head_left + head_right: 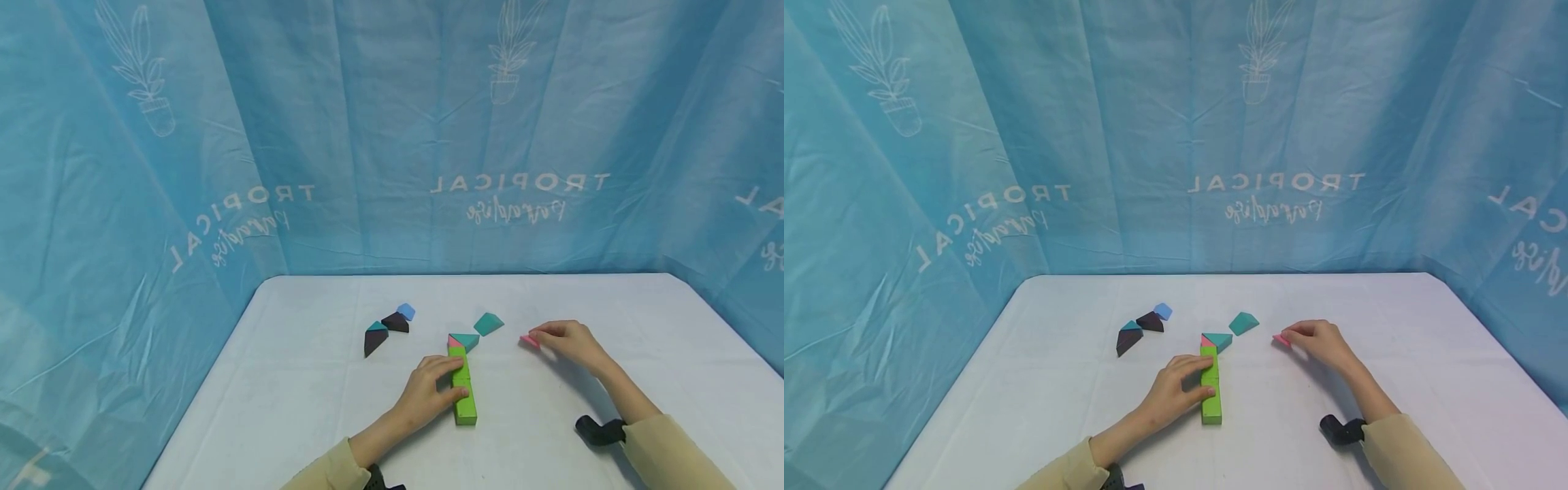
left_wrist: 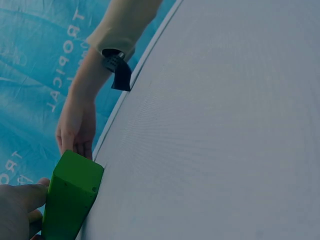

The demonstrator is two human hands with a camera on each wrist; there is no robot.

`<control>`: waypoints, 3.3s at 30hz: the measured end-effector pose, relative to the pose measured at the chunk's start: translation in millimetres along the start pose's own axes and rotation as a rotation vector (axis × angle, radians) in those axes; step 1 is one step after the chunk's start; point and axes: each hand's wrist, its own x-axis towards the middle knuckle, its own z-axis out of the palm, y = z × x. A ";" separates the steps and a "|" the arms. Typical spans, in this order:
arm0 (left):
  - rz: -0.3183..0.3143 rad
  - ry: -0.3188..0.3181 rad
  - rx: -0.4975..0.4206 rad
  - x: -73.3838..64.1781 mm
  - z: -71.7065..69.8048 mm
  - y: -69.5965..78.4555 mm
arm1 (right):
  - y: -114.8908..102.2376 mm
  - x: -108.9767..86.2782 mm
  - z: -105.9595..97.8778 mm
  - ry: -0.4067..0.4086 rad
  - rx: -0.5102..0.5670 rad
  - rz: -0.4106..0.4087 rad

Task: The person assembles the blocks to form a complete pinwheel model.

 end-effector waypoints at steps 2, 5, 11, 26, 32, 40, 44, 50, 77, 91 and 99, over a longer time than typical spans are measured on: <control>0.004 0.002 0.004 0.1 0.0 0.1 | 0.3 1.0 -0.2 0.011 -0.018 -0.004; 0.010 0.006 0.003 0.2 0.1 0.2 | 1.2 2.6 -0.2 0.033 -0.030 -0.002; 0.004 0.001 -0.001 0.1 0.4 0.2 | 1.8 4.5 0.4 0.053 -0.019 0.035; 0.002 -0.004 0.004 0.4 -0.2 0.2 | -3.8 5.9 2.7 0.049 -0.037 -0.060; -0.010 -0.008 -0.002 0.8 -1.5 1.6 | -1.5 6.9 1.5 0.055 -0.034 -0.100; -0.009 -0.008 0.004 0.3 -1.4 1.6 | -3.0 6.6 2.6 0.049 -0.038 -0.066; 0.001 -0.005 0.018 0.1 -1.3 1.4 | -4.3 3.8 1.2 0.046 -0.027 -0.072; -0.002 -0.006 0.006 0.3 -0.7 0.4 | -4.2 1.7 -1.3 0.031 -0.018 -0.106; 0.009 -0.010 0.002 -0.2 -0.4 0.2 | -9.5 6.2 6.9 0.052 -0.111 -0.221; 0.019 -0.004 0.006 -0.7 -0.9 -0.5 | -5.7 -2.6 3.2 0.173 -0.098 -0.111; 0.017 -0.003 0.013 -0.6 -0.6 -0.9 | -2.4 -2.1 3.8 0.144 -0.082 -0.145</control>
